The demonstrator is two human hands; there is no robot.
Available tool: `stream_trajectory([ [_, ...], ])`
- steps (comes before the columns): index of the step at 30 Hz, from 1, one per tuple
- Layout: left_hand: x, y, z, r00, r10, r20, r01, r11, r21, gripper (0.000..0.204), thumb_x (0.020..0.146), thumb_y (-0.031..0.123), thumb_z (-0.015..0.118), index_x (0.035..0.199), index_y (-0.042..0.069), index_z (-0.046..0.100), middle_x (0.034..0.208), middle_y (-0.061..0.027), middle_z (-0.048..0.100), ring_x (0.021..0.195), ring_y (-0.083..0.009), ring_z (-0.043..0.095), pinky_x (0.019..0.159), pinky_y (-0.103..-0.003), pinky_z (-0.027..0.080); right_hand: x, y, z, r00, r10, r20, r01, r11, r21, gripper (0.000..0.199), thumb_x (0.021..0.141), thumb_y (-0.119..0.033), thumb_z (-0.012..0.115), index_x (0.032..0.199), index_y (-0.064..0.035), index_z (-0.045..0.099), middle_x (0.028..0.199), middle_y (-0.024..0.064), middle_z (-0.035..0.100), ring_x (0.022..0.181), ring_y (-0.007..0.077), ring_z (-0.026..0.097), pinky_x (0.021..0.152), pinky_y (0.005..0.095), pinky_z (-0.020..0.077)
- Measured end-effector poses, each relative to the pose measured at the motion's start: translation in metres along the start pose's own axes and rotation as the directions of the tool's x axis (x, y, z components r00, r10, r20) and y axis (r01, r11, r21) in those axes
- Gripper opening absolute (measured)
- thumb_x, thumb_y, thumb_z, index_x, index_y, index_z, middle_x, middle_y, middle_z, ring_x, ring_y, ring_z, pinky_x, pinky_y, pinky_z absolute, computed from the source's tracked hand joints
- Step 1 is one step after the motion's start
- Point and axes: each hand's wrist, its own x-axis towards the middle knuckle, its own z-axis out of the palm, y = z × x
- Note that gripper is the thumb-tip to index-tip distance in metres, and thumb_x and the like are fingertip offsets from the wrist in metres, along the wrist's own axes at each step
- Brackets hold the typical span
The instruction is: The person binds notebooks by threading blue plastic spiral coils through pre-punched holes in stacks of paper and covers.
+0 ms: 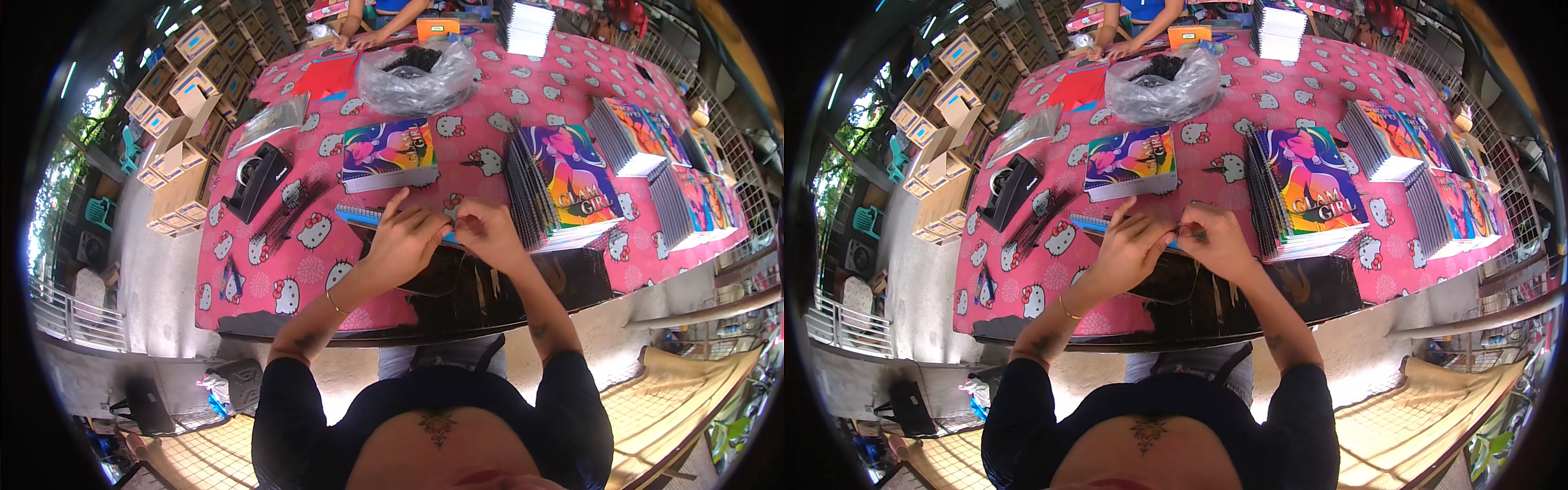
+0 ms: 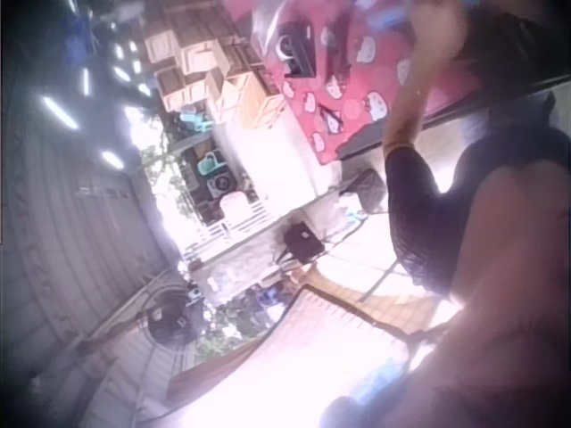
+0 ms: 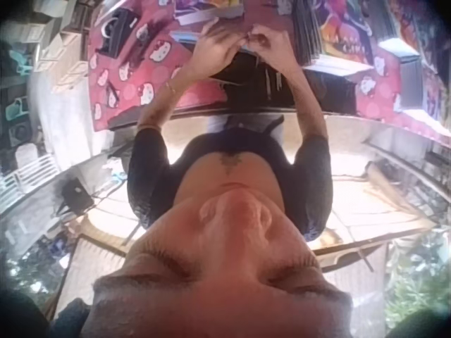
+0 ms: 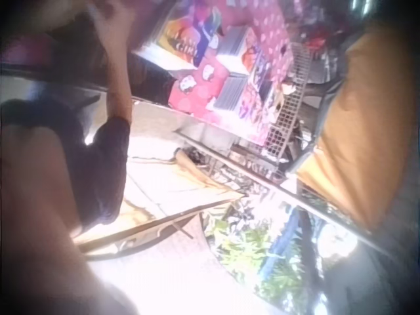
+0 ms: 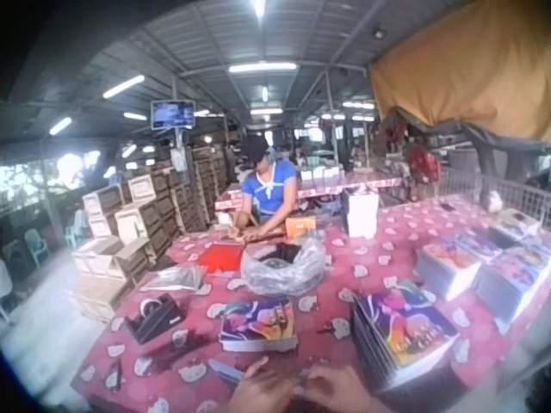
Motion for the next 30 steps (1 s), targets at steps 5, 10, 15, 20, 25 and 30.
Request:
stream_trajectory([
  [5,-0.006,0.004,-0.004,0.998,0.012,-0.053,-0.011,0.999,0.032,0.023,0.088,0.007,0.068,0.111,0.005,0.067,0.091,-0.0095,0.069,0.09,-0.0286,0.068,0.105,-0.049,0.044,-0.011,-0.003,0.022,0.96,-0.141,-0.24,0.084,0.969,-0.234,0.014,0.079,-0.003,0.075,0.088,-0.0008,0.064,0.081,0.0126,0.066,0.067,0.0296,0.066,0.062,0.036,0.053],
  [10,-0.005,-0.002,0.0,0.996,0.039,-0.079,-0.038,0.999,0.02,0.025,0.088,0.009,0.068,0.112,0.006,0.065,0.086,-0.0099,0.067,0.086,-0.0291,0.067,0.102,-0.047,0.045,-0.03,-0.004,0.038,0.92,-0.187,-0.345,0.11,0.967,-0.231,0.019,0.087,-0.007,0.076,0.104,-0.0008,0.072,0.092,0.0136,0.072,0.074,0.0309,0.069,0.065,0.0368,0.0542],
  [15,-0.006,-0.002,0.0,0.999,0.008,-0.049,-0.008,1.0,-0.009,0.026,0.087,0.007,0.069,0.113,0.006,0.066,0.091,-0.01,0.068,0.09,-0.0289,0.068,0.103,-0.048,0.046,-0.033,0.013,0.05,0.889,-0.267,-0.371,0.136,0.93,-0.343,0.019,0.089,-0.006,0.074,0.108,-0.0022,0.072,0.097,0.0134,0.073,0.079,0.0305,0.07,0.069,0.0374,0.0547],
  [20,0.004,0.008,-0.025,0.999,0.017,-0.032,-0.015,0.999,0.05,0.031,0.086,0.009,0.071,0.116,0.007,0.066,0.101,-0.0104,0.07,0.096,-0.0301,0.067,0.104,-0.05,0.046,-0.037,0.001,0.025,0.911,-0.336,-0.239,0.205,0.872,-0.444,0.024,0.089,-0.009,0.075,0.112,-0.004,0.072,0.104,0.012,0.073,0.095,0.0319,0.069,0.086,0.0418,0.052],
  [25,-0.013,-0.024,-0.06,0.965,-0.09,0.246,0.075,0.995,0.072,0.03,0.085,0.007,0.073,0.115,0.009,0.069,0.102,-0.0122,0.072,0.1,-0.0327,0.068,0.098,-0.048,0.049,-0.074,-0.013,-0.057,0.695,-0.443,-0.567,-0.031,0.769,-0.639,0.029,0.092,-0.013,0.072,0.12,-0.0062,0.071,0.126,0.0145,0.067,0.117,0.0323,0.06,0.1,0.0447,0.0451],
  [30,0.052,-0.015,-0.104,0.996,-0.076,0.038,0.082,0.976,-0.199,0.018,0.089,0.004,0.071,0.107,0.0,0.072,0.101,-0.0146,0.074,0.097,-0.0269,0.07,0.085,-0.037,0.054,-0.1,0.022,-0.159,0.559,-0.352,-0.751,-0.419,0.661,-0.622,0.03,0.098,-0.02,0.068,0.122,-0.0034,0.07,0.122,0.0161,0.069,0.109,0.0285,0.063,0.099,0.0405,0.0468],
])
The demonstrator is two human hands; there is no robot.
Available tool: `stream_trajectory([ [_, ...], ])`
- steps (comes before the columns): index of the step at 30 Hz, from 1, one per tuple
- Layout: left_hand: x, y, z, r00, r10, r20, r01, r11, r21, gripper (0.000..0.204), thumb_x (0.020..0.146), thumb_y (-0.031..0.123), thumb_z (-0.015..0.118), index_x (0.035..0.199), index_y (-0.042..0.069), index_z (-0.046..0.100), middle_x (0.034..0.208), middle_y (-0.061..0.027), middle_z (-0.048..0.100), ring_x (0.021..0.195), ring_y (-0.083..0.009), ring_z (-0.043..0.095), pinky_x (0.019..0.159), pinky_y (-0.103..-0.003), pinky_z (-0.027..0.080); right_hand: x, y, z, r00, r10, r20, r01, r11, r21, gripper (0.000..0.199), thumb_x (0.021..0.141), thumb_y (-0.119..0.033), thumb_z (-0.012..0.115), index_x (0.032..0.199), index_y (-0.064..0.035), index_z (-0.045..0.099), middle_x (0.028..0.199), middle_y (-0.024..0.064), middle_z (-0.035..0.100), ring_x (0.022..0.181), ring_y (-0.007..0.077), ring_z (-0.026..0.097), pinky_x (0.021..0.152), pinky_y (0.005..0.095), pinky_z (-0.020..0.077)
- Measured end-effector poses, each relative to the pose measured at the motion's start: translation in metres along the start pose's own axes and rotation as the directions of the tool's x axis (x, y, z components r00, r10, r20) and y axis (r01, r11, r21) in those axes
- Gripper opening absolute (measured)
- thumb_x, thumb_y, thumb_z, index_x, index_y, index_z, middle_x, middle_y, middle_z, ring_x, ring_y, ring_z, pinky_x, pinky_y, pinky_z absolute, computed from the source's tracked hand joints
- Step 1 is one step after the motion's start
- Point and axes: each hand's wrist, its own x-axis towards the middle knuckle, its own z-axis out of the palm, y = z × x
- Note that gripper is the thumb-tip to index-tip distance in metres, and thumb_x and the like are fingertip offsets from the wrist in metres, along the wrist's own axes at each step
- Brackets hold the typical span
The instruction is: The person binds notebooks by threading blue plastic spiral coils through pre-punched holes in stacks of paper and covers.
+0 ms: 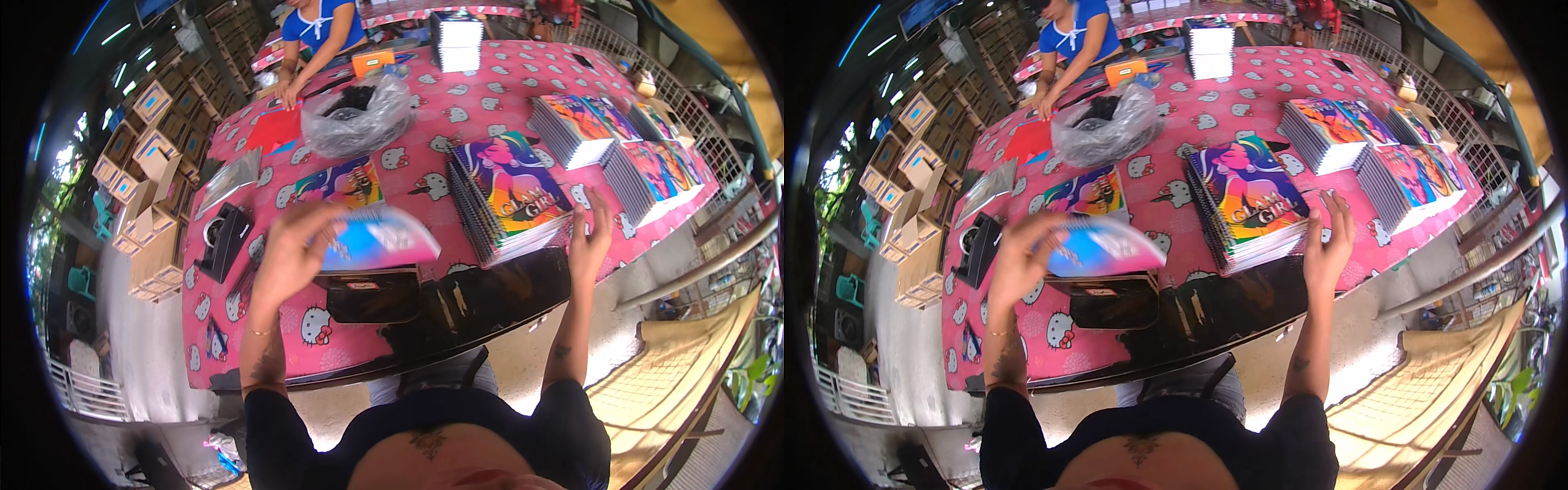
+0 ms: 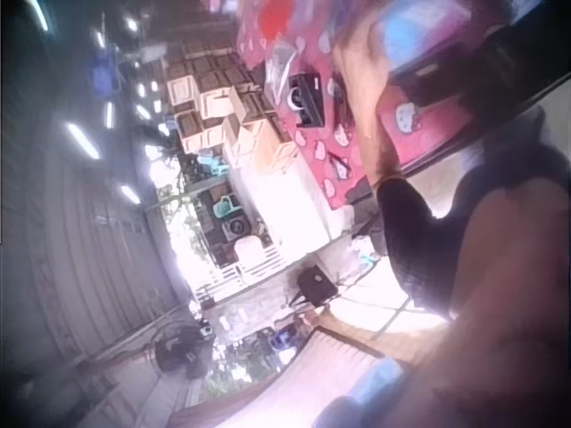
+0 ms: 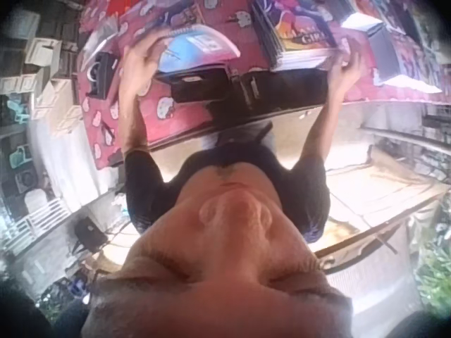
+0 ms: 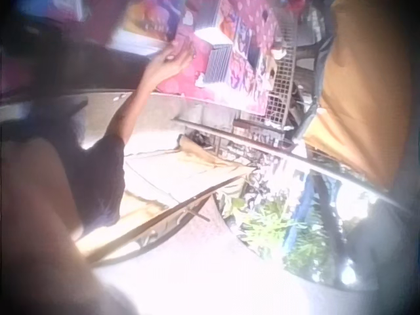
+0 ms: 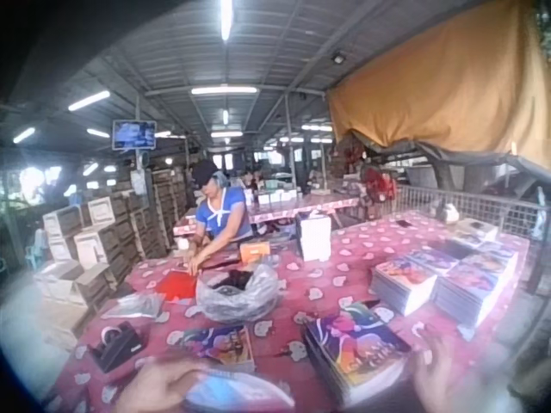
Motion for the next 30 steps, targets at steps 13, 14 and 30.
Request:
stream_trajectory([
  [13,0.111,-0.012,0.18,0.818,0.559,0.135,-0.505,0.811,-0.295,0.035,0.085,-0.008,0.062,0.117,0.005,0.069,0.124,-0.0154,0.07,0.121,-0.0312,0.065,0.105,-0.042,0.05,-0.02,0.038,0.03,0.944,0.183,0.273,-0.302,0.813,0.498,0.034,0.087,-0.001,0.071,0.12,0.003,0.069,0.121,0.0165,0.07,0.115,0.0244,0.066,0.1,0.0344,0.0509],
  [14,0.113,-0.011,0.175,0.839,0.532,0.112,-0.475,0.818,-0.326,0.034,0.085,-0.007,0.063,0.117,0.005,0.069,0.124,-0.0156,0.07,0.119,-0.0311,0.066,0.102,-0.041,0.051,-0.02,0.041,0.03,0.954,0.175,0.243,-0.277,0.824,0.494,0.033,0.087,-0.002,0.071,0.12,0.0031,0.069,0.119,0.0171,0.07,0.113,0.0249,0.067,0.098,0.0342,0.0515],
  [30,0.201,0.054,0.163,0.906,0.299,-0.299,-0.34,0.936,-0.096,0.075,0.095,0.047,0.069,0.155,0.011,0.041,0.148,-0.0343,0.035,0.138,-0.0515,0.036,0.112,-0.057,0.034,0.023,-0.069,0.002,0.961,0.177,0.213,-0.265,0.367,0.891,0.042,0.101,-0.005,0.063,0.141,0.0025,0.051,0.122,0.0104,0.068,0.103,0.0133,0.065,0.091,0.0283,0.0513],
])
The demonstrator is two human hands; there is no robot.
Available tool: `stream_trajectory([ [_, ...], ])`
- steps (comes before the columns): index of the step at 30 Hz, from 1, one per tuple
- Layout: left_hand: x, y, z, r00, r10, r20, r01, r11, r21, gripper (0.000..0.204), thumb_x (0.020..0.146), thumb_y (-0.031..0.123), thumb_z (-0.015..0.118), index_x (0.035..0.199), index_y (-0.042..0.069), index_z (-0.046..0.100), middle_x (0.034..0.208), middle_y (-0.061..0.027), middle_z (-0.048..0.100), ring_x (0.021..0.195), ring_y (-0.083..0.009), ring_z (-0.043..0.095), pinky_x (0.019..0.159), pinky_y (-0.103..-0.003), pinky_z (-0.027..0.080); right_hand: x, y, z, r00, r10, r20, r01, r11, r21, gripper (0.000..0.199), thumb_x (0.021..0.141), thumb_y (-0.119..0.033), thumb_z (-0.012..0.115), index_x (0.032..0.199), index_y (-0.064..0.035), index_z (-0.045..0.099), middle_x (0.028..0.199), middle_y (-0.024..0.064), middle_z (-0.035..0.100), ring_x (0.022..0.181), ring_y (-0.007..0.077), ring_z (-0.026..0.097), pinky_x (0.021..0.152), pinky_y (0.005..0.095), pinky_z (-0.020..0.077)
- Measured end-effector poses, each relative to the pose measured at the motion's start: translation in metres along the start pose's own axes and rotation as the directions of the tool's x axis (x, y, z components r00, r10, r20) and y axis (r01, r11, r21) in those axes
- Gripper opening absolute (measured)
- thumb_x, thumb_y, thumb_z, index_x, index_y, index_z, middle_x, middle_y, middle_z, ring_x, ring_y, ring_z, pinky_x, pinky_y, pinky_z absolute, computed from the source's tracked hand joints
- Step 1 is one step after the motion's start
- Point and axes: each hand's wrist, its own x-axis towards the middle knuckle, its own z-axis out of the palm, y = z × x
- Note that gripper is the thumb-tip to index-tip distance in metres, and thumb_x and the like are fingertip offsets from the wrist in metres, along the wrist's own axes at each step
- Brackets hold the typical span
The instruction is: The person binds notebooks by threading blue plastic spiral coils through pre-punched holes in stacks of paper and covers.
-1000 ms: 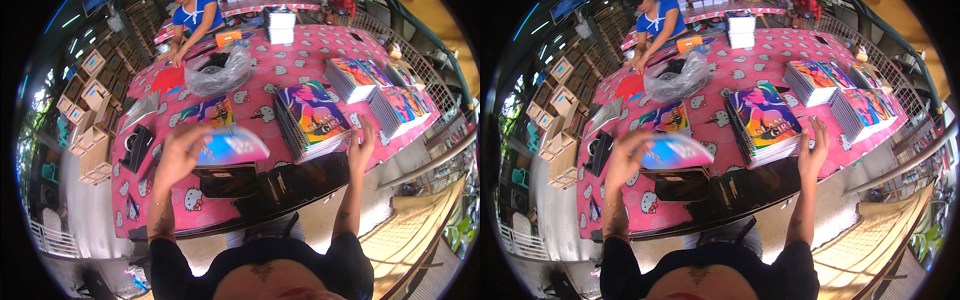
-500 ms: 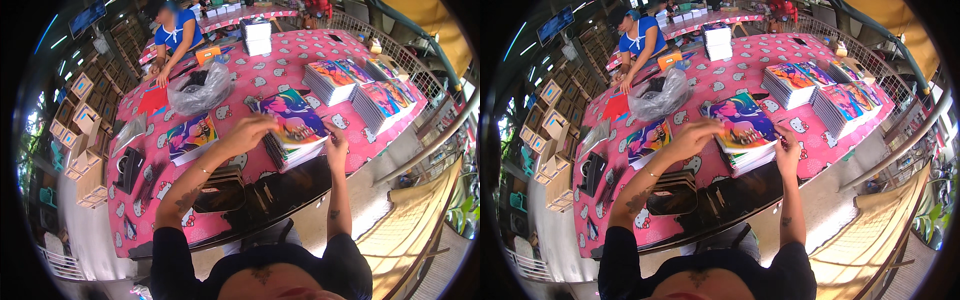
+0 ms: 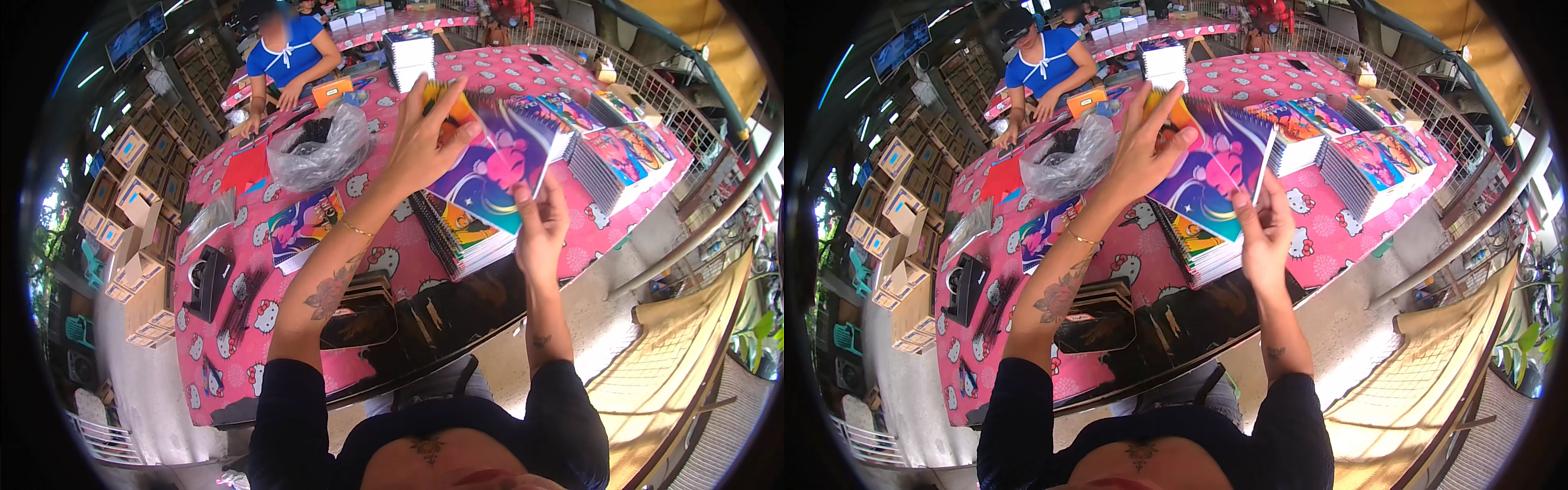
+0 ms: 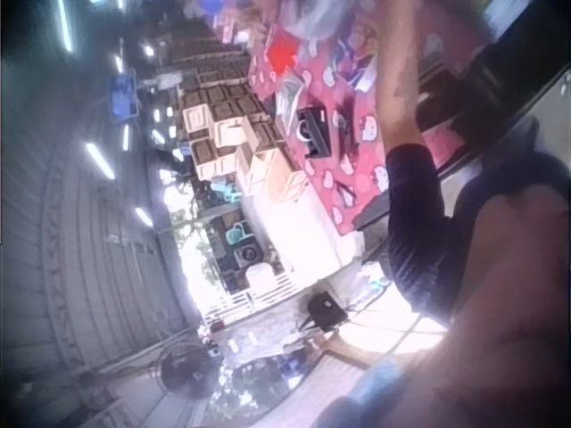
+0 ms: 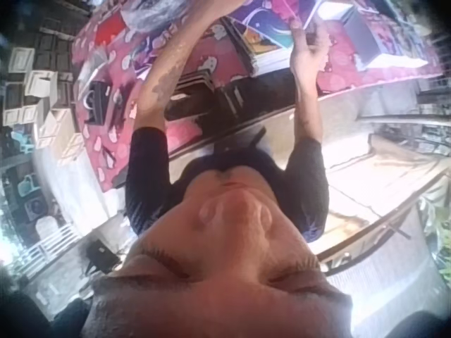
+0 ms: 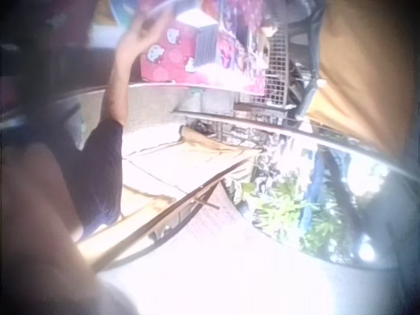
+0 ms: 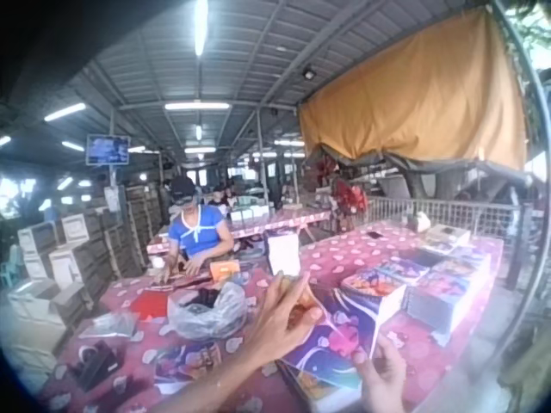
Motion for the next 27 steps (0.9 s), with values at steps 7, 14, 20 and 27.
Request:
stream_trajectory([
  [7,0.007,-0.048,0.059,0.981,-0.143,0.129,0.158,0.981,-0.111,0.077,0.08,0.059,0.079,0.129,0.004,0.056,0.13,-0.0226,0.056,0.116,-0.042,0.061,0.094,-0.051,0.052,-0.035,0.026,0.003,0.99,0.1,-0.099,-0.092,0.992,0.084,0.046,0.101,-0.005,0.06,0.143,-0.0012,0.043,0.136,0.0113,0.058,0.123,0.0202,0.057,0.106,0.0352,0.0435],
  [14,-0.026,-0.076,0.093,0.894,-0.142,0.425,0.058,0.977,0.206,0.079,0.083,0.064,0.072,0.135,0.006,0.057,0.134,-0.0176,0.062,0.122,-0.036,0.061,0.104,-0.049,0.047,-0.051,0.024,-0.01,0.938,-0.288,0.194,0.316,0.474,-0.822,0.051,0.095,-0.028,0.067,0.136,-0.0003,0.054,0.141,0.0226,0.05,0.136,0.0387,0.044,0.114,0.0531,0.0296],
  [20,-0.02,-0.059,0.031,0.996,-0.036,0.087,0.033,0.999,0.035,0.044,0.099,0.036,0.062,0.129,0.003,0.061,0.125,-0.0182,0.066,0.115,-0.0364,0.064,0.099,-0.046,0.05,-0.054,0.055,0.001,0.887,-0.074,0.456,0.461,0.212,-0.862,0.044,0.091,-0.034,0.069,0.127,-0.0082,0.067,0.137,0.0067,0.062,0.133,0.0264,0.051,0.116,0.0522,0.0252],
  [27,-0.176,-0.137,-0.17,0.874,-0.244,0.421,0.058,0.912,0.407,0.024,0.091,0.018,0.072,0.112,0.006,0.07,0.103,-0.0153,0.071,0.097,-0.0358,0.068,0.085,-0.042,0.054,-0.057,0.033,0.024,0.875,-0.174,0.452,0.484,0.279,-0.829,0.044,0.089,-0.032,0.072,0.125,-0.0073,0.069,0.136,0.0091,0.062,0.128,0.0281,0.055,0.114,0.0507,0.0293],
])
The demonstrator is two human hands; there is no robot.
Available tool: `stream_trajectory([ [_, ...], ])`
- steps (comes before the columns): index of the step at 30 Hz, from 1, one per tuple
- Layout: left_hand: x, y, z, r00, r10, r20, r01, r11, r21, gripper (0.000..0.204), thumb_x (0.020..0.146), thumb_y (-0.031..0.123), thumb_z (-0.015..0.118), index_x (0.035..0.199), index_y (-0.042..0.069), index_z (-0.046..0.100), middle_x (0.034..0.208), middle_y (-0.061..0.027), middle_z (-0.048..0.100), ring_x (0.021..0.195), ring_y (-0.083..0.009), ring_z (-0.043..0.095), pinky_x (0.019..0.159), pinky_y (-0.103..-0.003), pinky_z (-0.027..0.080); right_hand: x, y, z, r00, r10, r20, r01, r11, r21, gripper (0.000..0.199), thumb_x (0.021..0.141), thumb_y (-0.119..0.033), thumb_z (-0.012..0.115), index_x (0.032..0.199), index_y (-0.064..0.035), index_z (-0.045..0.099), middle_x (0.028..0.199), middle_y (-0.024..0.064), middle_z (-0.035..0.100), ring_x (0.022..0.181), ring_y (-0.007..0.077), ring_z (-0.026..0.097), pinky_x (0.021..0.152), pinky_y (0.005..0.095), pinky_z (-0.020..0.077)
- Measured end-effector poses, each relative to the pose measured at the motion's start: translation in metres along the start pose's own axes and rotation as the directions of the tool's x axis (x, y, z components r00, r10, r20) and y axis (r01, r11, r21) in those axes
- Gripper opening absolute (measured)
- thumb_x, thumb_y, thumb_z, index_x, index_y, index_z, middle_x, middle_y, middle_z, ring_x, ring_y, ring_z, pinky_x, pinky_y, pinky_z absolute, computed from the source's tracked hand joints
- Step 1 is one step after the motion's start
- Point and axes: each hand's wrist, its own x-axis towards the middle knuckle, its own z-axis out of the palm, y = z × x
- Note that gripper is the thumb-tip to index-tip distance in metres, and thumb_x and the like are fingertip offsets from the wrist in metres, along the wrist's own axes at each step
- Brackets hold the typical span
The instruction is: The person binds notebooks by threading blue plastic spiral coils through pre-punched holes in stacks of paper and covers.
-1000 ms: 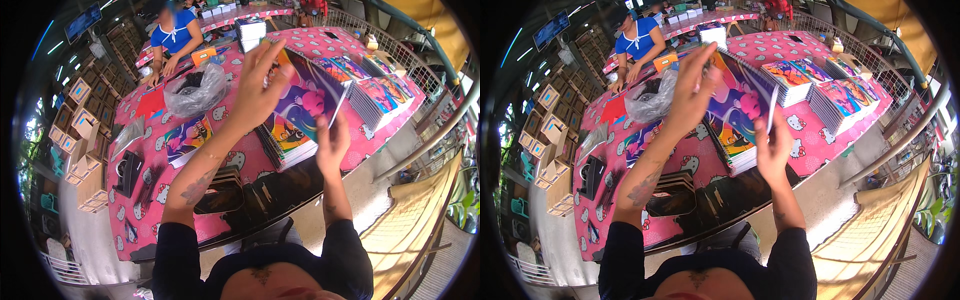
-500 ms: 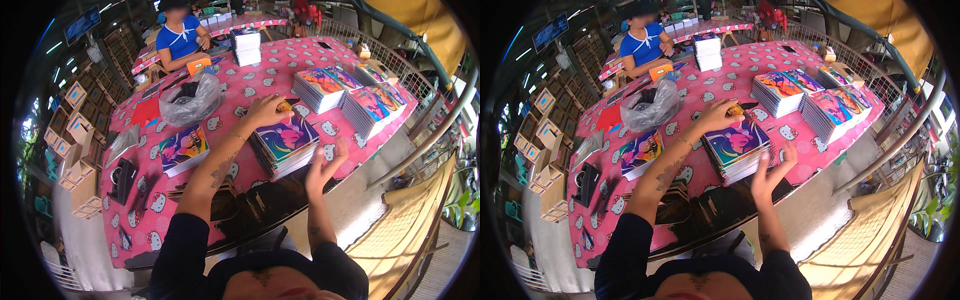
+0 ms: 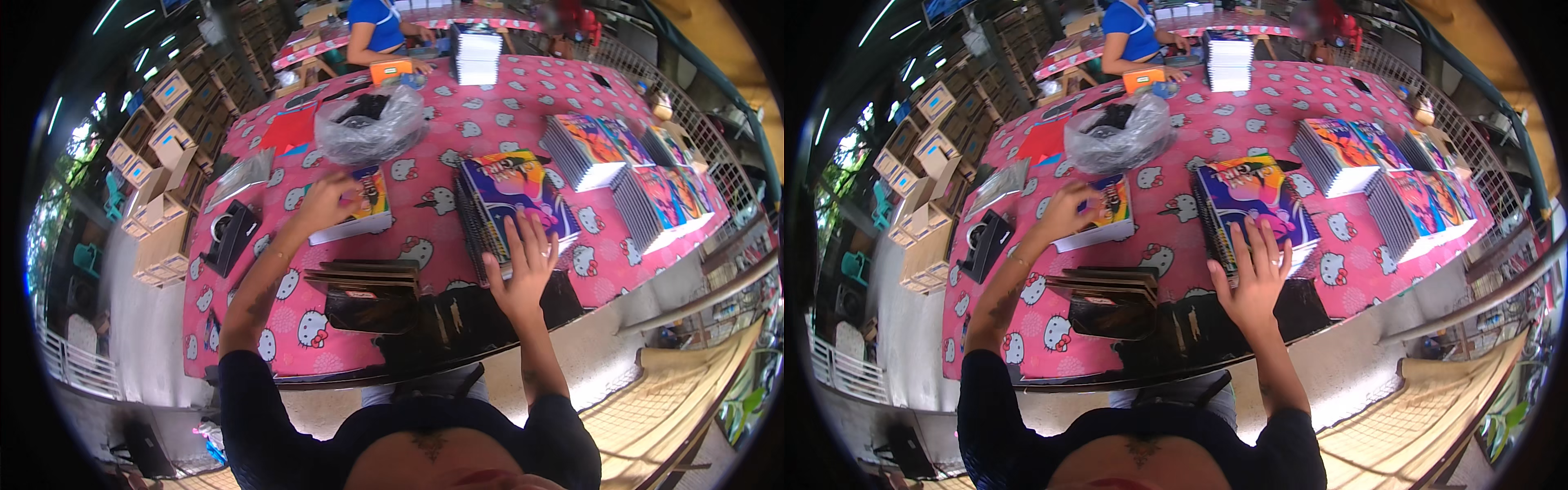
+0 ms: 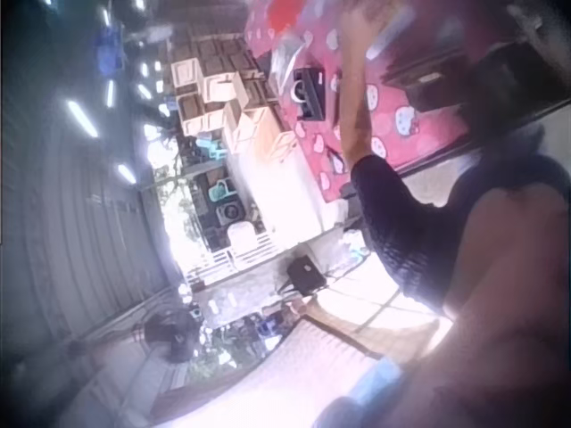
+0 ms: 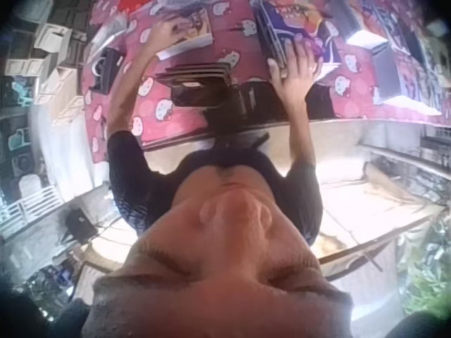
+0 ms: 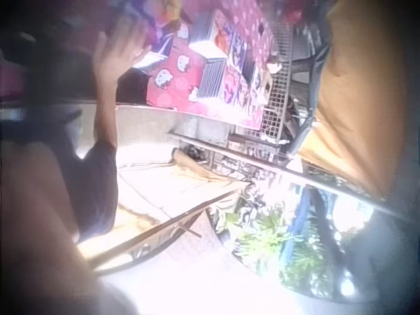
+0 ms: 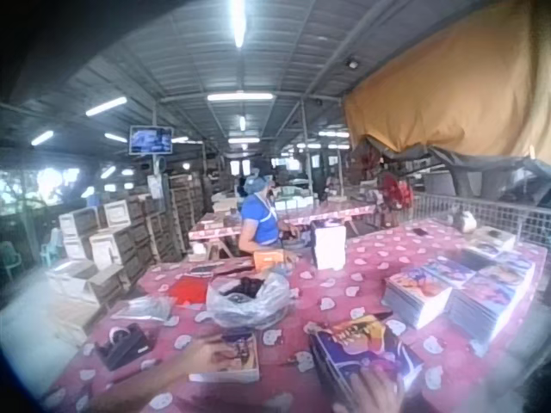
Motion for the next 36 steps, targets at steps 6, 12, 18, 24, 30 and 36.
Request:
stream_trajectory([
  [6,-0.081,-0.006,0.028,0.979,-0.198,-0.05,0.197,0.98,-0.01,0.02,0.093,0.014,0.067,0.112,0.007,0.071,0.101,-0.0155,0.071,0.09,-0.0354,0.069,0.077,-0.043,0.056,-0.01,-0.058,0.03,0.978,-0.195,0.077,0.118,0.816,0.566,0.043,0.084,-0.017,0.077,0.125,-0.0063,0.068,0.134,0.0121,0.061,0.121,0.0328,0.058,0.103,0.0448,0.0418],
  [12,-0.041,0.071,-0.071,0.96,-0.053,-0.276,0.086,0.991,0.105,0.021,0.089,0.006,0.062,0.109,0.003,0.069,0.095,-0.0156,0.069,0.088,-0.0358,0.066,0.078,-0.046,0.05,-0.009,-0.084,0.062,0.978,0.084,0.192,-0.201,0.643,0.739,0.062,0.088,-0.013,0.078,0.142,-0.0014,0.05,0.139,0.0189,0.053,0.126,0.033,0.055,0.111,0.0433,0.0385],
  [18,-0.032,0.136,-0.096,0.969,0.183,-0.167,-0.187,0.982,-0.006,0.028,0.086,0.011,0.067,0.113,0.003,0.065,0.094,-0.0115,0.064,0.089,-0.0312,0.065,0.081,-0.042,0.049,-0.052,-0.062,0.076,0.772,0.129,0.622,-0.636,0.176,0.752,0.031,0.094,-0.001,0.071,0.123,0.0023,0.062,0.114,0.0067,0.069,0.101,0.0138,0.065,0.087,0.028,0.0537],
  [24,-0.037,0.154,-0.101,0.984,0.177,-0.012,-0.174,0.979,0.107,0.025,0.085,0.014,0.068,0.107,0.004,0.065,0.091,-0.0104,0.064,0.088,-0.0284,0.066,0.082,-0.04,0.048,-0.065,-0.076,0.089,0.78,0.094,0.618,-0.625,0.128,0.77,0.025,0.094,-0.005,0.073,0.118,0.0014,0.066,0.108,0.0067,0.071,0.094,0.0126,0.065,0.083,0.0262,0.0534],
  [30,-0.103,0.149,-0.041,0.982,0.054,-0.183,-0.015,0.978,0.21,0.035,0.093,0.019,0.065,0.126,0.005,0.064,0.127,-0.019,0.062,0.125,-0.0289,0.059,0.108,-0.045,0.04,-0.053,-0.092,0.07,0.815,0.044,0.578,-0.579,0.115,0.807,0.052,0.095,-0.005,0.07,0.143,-0.0007,0.048,0.13,0.0149,0.06,0.116,0.0199,0.06,0.097,0.0311,0.0492],
  [36,-0.153,0.149,0.034,0.435,-0.781,-0.447,0.344,0.603,-0.72,0.047,0.1,0.02,0.059,0.142,0.0,0.053,0.147,-0.0256,0.05,0.138,-0.039,0.048,0.115,-0.044,0.036,-0.065,-0.107,0.083,0.836,0.088,0.541,-0.545,0.243,0.803,0.067,0.091,-0.017,0.077,0.147,-0.0033,0.042,0.132,0.0144,0.055,0.115,0.0204,0.058,0.092,0.0296,0.0486],
])
